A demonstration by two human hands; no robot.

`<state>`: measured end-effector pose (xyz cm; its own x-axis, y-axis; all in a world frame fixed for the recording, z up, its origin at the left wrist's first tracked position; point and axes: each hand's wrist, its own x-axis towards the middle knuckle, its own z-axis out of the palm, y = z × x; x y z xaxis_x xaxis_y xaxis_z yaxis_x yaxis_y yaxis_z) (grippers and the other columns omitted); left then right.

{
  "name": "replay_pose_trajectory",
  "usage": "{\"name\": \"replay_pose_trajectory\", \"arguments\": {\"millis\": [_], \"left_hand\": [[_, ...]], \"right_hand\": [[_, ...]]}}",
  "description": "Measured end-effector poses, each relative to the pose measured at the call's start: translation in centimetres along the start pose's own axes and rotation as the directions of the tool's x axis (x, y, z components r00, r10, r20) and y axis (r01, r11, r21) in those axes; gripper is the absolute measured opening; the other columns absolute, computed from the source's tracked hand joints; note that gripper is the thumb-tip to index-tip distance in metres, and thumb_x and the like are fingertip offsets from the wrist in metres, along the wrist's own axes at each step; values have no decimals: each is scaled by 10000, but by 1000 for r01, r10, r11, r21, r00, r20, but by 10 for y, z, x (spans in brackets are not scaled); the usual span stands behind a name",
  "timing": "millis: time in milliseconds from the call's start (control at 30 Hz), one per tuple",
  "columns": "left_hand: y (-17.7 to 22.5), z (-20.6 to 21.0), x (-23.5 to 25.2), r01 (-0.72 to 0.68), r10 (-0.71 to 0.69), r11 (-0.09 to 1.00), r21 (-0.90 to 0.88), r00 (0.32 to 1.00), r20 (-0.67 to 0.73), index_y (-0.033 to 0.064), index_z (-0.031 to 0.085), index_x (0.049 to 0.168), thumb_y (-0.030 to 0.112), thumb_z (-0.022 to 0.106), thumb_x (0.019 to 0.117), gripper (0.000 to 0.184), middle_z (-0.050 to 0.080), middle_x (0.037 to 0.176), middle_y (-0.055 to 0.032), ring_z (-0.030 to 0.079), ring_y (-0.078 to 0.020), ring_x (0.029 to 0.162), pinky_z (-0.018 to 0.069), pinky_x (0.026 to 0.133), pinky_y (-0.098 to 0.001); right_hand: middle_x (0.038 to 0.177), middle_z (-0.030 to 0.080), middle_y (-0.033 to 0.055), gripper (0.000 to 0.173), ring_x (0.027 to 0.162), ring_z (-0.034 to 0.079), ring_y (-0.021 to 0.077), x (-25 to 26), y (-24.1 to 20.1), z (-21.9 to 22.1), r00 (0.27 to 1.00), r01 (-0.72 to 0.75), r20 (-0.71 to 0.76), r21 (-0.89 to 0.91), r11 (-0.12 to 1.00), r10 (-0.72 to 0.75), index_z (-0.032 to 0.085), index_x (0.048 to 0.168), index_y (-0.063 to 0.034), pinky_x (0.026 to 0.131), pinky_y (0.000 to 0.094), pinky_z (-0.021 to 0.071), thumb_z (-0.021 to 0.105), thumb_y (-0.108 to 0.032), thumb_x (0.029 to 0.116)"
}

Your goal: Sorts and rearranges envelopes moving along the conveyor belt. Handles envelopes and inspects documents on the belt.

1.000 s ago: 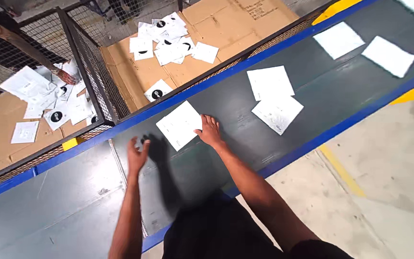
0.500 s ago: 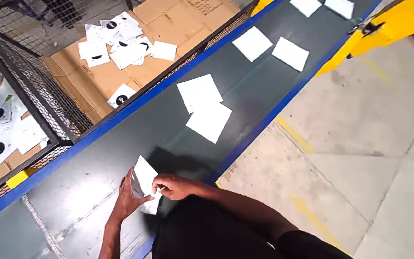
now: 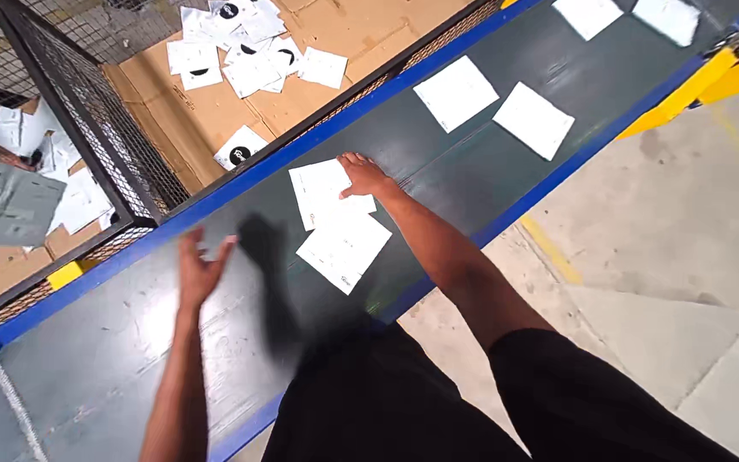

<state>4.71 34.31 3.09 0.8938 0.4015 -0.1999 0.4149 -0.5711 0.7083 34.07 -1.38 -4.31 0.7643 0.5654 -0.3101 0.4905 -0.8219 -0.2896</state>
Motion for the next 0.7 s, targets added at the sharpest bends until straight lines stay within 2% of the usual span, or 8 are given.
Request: {"name": "replay_pose_trajectory", "arguments": {"millis": [100,200,300,433,500,567,633,700], "left_hand": [[28,135,-37,-133,102,982,136,972,213,-13,461,1494,736,646,841,1011,498,1480,-252,479,-378,1382,416,1135,-559],[28,180,-56,-120,21,889,443,975,222,0,430,1519,829,650,733,1163,456,1498,-288,424,-485,1379,343,1075,-697],[14,153,-58,34,-147,913,407,957,250,17,432,1502,720,817,649,1170,538,1399,-272,515,-457,1282,405,1041,-655],[-36,99,-69,256,-248,966,23,904,347,-3,533,1399,553,873,721,940,652,1279,-224,638,-340,1200,502,1052,-558],[-55,77,-76,301,-203,917,-262,917,343,-16,618,1258,362,851,829,618,726,1118,-145,719,-218,1027,598,950,-438],[-65,61,-81,331,-170,787,-521,928,333,-26,614,1173,190,740,950,336,742,1013,-116,740,-195,905,633,842,-399],[-68,48,-89,335,-194,690,-642,940,282,-30,601,1153,140,673,995,243,739,987,-121,740,-215,887,634,828,-411],[-66,38,-92,291,-219,650,-702,956,193,-34,592,1146,125,655,1004,222,735,994,-126,738,-226,900,632,840,-417]], "right_hand": [[1459,491,234,1204,1353,455,460,-10,-30,4,997,0,82,-80,997,6,472,1484,-71,1032,695,405,930,-650,533],[1408,522,274,1267,1333,470,477,-15,-47,15,986,-63,148,-111,992,79,481,1435,-24,1056,701,372,898,-741,476],[1351,582,250,1093,1283,533,435,-17,-58,22,963,-43,267,4,999,40,568,1370,-2,1050,661,421,880,-699,588],[1206,672,189,701,1110,666,286,2,-76,-12,950,-80,288,601,795,-122,554,1326,12,1000,505,539,881,-319,802],[1221,669,193,752,1052,697,270,24,-79,-26,986,-165,119,828,536,120,461,1418,-3,909,471,598,818,-362,862],[1383,570,192,921,1090,696,312,39,-90,-47,940,-181,55,918,354,338,310,1556,-98,831,489,643,790,-484,872],[1441,537,185,895,1118,681,309,29,-107,-47,948,-119,-35,883,455,317,314,1567,-110,833,492,631,737,-526,897],[1386,592,172,782,1073,694,286,-8,-130,-37,990,-34,-58,792,609,130,406,1506,-72,831,493,620,689,-521,932]]}}
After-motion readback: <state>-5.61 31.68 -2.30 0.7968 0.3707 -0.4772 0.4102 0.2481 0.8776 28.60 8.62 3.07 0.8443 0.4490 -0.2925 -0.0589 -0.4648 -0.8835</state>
